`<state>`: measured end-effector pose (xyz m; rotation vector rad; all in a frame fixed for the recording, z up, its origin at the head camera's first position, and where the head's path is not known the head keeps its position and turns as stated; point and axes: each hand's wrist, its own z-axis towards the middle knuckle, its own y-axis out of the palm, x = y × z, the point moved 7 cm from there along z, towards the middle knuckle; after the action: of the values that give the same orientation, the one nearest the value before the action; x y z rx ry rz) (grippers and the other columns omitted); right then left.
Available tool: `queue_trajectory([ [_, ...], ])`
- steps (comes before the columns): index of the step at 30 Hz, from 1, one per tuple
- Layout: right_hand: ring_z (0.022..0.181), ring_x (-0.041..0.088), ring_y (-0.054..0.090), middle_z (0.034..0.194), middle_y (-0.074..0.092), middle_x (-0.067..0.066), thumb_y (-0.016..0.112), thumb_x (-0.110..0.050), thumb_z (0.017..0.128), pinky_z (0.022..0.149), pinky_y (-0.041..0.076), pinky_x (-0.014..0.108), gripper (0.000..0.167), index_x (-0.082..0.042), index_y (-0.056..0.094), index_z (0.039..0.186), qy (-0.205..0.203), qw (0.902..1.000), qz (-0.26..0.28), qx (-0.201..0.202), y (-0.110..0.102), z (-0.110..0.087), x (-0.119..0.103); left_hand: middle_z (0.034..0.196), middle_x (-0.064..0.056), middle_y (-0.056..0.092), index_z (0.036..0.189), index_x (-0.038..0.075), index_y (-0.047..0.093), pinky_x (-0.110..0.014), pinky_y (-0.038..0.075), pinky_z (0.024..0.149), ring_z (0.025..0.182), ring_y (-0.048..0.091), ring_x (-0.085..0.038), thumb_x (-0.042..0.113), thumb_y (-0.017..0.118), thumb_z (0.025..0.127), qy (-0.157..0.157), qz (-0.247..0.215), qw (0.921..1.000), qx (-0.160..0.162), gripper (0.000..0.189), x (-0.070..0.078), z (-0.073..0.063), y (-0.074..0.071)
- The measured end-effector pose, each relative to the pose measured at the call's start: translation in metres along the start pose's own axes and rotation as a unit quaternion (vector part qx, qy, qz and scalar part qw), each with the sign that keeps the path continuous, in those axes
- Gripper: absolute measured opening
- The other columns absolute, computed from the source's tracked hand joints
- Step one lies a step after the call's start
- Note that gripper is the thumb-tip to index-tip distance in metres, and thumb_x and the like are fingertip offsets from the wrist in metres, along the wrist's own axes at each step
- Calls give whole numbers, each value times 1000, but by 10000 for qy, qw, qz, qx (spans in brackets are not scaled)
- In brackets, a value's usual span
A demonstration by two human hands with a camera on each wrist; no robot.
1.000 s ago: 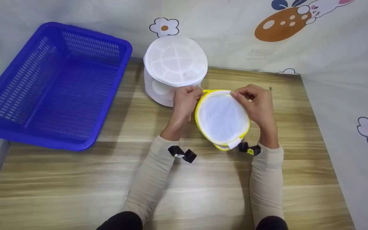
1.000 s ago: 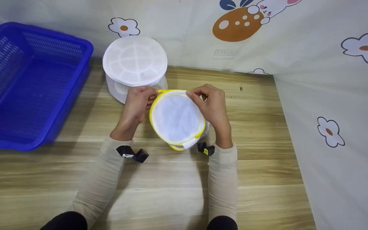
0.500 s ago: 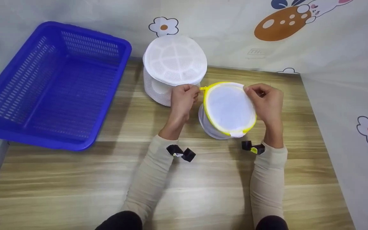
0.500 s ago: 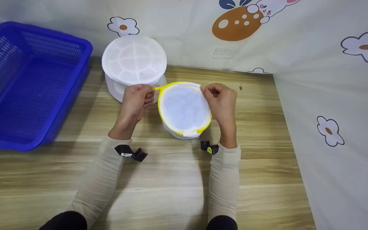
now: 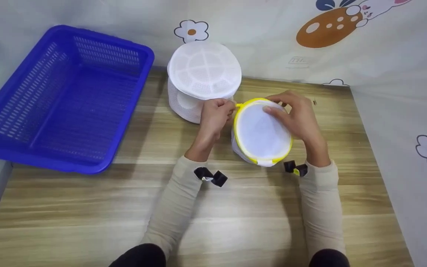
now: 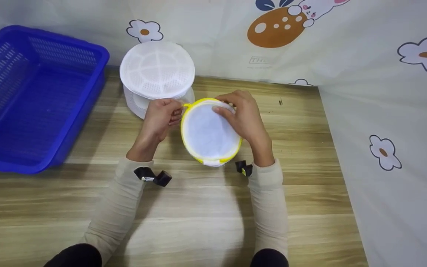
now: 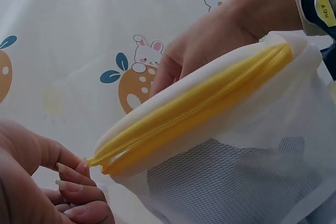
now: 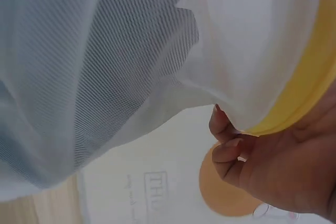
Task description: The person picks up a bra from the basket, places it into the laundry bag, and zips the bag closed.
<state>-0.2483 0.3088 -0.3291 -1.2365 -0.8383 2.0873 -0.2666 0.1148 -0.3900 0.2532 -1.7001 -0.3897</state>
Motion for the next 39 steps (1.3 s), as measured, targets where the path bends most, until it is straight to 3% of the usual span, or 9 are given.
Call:
queue_trajectory([
  [5,77,14,57,83,68,1,75,-28,83,71,45,34,20,-10,77,92,-143,9993,-196,-286,5,14,-12,50,0,33,54,2,48,-18,23,41,44,29,-8,-8,54,82,30,83,10000,9,30,2,0,0],
  [11,66,13,54,74,68,2,77,-23,82,63,43,28,15,-8,78,82,-202,9995,-235,77,1,11,-8,49,1,34,55,0,51,-18,22,41,44,29,-8,-8,54,83,73,188,9998,70,29,3,0,-1],
  [16,64,13,53,74,69,2,78,-22,81,62,41,25,14,-8,78,80,137,9986,-281,434,-9,1,6,49,2,35,57,0,54,-18,20,42,44,29,-7,-9,55,81,180,333,9989,262,25,3,-1,-4],
  [23,60,9,57,71,69,5,76,-23,83,56,42,15,18,-6,77,81,610,9943,-423,761,-22,-12,17,50,2,36,57,3,53,-19,21,42,44,30,-7,-9,56,81,204,432,9984,308,27,3,-1,-7],
  [27,58,10,58,69,68,7,77,-21,82,53,41,13,18,-4,77,79,895,9901,-455,985,-24,-22,21,50,1,35,59,-1,55,-19,21,41,44,29,-7,-8,56,80,177,506,9982,280,22,2,-2,-9],
  [32,67,15,57,77,69,8,75,-23,84,62,43,21,21,-2,75,88,1063,9921,-490,458,-13,-23,22,49,2,35,59,-1,56,-19,21,41,42,28,-7,-7,55,80,119,659,9976,195,22,2,-2,-10],
  [39,85,21,59,95,69,7,70,-29,89,76,45,40,27,-8,73,106,501,9954,-550,-601,-2,2,8,46,4,33,59,0,56,-19,21,40,40,28,-5,-4,56,81,4,1299,9915,-112,22,10,5,-2],
])
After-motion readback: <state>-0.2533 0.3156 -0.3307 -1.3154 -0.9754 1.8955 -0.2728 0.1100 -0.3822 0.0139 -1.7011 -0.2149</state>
